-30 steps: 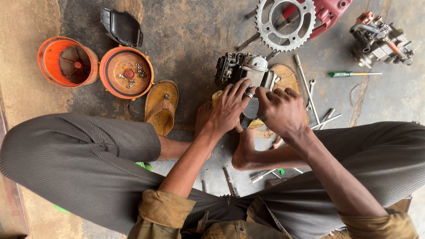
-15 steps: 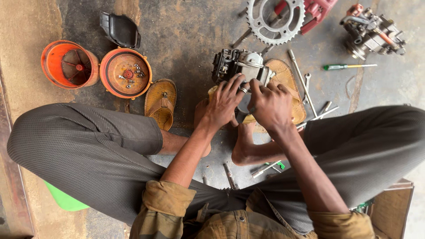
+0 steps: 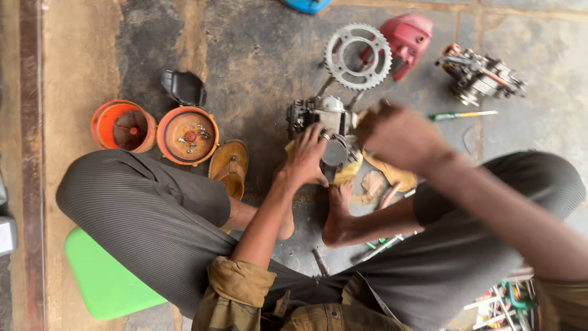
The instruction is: The person assembles a small engine by tightening bolts on a black component using a screwdriver, then places a red plastic cover over the engine and secures it with bolts using a wrench.
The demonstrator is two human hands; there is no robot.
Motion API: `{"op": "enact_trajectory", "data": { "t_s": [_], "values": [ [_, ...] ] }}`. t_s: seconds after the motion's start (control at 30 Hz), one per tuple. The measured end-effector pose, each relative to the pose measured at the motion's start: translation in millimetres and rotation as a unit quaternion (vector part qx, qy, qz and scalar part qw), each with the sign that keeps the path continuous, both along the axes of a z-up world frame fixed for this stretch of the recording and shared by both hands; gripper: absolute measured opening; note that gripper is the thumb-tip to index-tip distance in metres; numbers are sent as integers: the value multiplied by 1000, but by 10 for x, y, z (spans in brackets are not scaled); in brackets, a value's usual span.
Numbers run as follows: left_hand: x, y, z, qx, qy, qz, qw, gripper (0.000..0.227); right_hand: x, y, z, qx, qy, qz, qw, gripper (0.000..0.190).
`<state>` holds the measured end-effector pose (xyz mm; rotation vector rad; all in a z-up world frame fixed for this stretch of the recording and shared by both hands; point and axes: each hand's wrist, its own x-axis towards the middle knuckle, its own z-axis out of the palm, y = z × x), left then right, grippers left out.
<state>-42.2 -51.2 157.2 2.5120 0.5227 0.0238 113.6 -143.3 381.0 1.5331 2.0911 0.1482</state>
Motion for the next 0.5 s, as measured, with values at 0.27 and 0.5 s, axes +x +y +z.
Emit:
{"op": "enact_trajectory", "data": {
  "t_s": [0.27,0.5],
  "values": [
    [129,219,-304,-184,-148,115,965,99,2022,-1047,476,-17,267,-356,895,50],
    [320,360,-283,-193,-328,255,889,19,2694,-2288,-2089,-5,366,-287,885,61]
  ]
}}
